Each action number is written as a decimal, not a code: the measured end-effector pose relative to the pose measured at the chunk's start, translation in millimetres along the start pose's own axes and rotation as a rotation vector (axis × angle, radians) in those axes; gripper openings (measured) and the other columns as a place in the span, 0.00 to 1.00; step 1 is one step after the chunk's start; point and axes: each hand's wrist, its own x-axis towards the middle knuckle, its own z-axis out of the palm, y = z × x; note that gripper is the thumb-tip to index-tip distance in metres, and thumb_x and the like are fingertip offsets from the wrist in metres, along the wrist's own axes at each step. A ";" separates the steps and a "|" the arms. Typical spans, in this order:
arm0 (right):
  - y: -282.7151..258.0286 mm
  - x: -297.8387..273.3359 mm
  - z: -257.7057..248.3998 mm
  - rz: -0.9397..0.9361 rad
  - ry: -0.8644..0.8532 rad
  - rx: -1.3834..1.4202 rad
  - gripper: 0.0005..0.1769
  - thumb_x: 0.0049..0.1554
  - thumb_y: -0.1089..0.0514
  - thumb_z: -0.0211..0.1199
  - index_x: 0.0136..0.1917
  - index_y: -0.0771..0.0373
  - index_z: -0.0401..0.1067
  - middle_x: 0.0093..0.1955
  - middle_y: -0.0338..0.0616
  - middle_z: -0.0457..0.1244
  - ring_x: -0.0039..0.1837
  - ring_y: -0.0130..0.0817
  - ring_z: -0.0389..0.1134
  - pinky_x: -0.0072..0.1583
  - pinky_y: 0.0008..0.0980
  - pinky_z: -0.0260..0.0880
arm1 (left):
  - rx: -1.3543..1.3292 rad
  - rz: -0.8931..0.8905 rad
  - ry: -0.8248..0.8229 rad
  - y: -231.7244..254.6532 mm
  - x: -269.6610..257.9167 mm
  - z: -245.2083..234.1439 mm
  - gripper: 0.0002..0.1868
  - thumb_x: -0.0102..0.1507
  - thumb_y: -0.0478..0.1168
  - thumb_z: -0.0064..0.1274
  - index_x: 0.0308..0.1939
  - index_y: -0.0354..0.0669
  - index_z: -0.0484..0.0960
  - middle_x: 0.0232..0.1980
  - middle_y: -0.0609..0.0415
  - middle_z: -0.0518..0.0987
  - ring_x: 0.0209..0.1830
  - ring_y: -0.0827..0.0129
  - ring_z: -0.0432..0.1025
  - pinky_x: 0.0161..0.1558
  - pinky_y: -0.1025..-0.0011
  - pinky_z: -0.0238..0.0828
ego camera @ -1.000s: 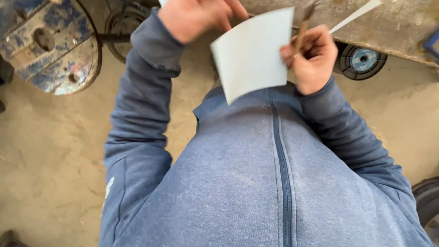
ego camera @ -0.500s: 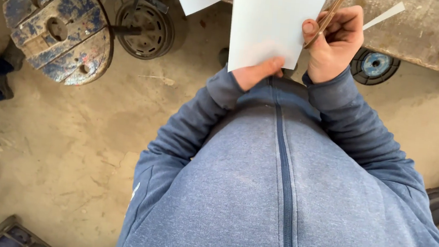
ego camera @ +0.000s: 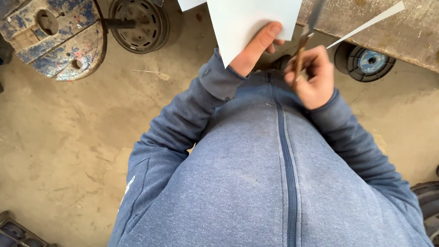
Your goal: The person uses scissors to cut a large white sheet of paper into smaller rectangular pieces on a workbench. They repeatedly trim the edges and separate the cut pieces, placing them on the table.
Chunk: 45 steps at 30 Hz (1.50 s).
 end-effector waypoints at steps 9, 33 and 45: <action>11.1 -9.5 5.1 0.054 -0.139 -0.008 0.29 0.59 0.42 0.72 0.56 0.63 0.61 0.49 0.40 0.66 0.52 0.26 0.66 0.58 0.28 0.68 | -0.015 0.114 0.035 6.0 13.9 5.1 0.16 0.71 0.45 0.58 0.54 0.36 0.83 0.43 0.51 0.83 0.36 0.69 0.78 0.38 0.72 0.79; 10.4 -7.0 6.7 0.038 -0.139 -0.005 0.40 0.54 0.31 0.73 0.58 0.62 0.60 0.50 0.41 0.65 0.54 0.27 0.66 0.59 0.29 0.68 | -0.052 0.194 0.075 -5.7 7.5 10.9 0.16 0.71 0.39 0.59 0.59 0.34 0.80 0.53 0.45 0.84 0.52 0.59 0.83 0.52 0.66 0.88; 5.7 -8.4 8.1 0.046 -0.137 -0.004 0.39 0.56 0.32 0.72 0.58 0.64 0.60 0.49 0.41 0.65 0.51 0.26 0.65 0.56 0.28 0.68 | -0.218 0.112 -0.053 -3.0 5.7 2.8 0.18 0.73 0.38 0.57 0.64 0.35 0.76 0.60 0.45 0.80 0.60 0.57 0.79 0.57 0.62 0.87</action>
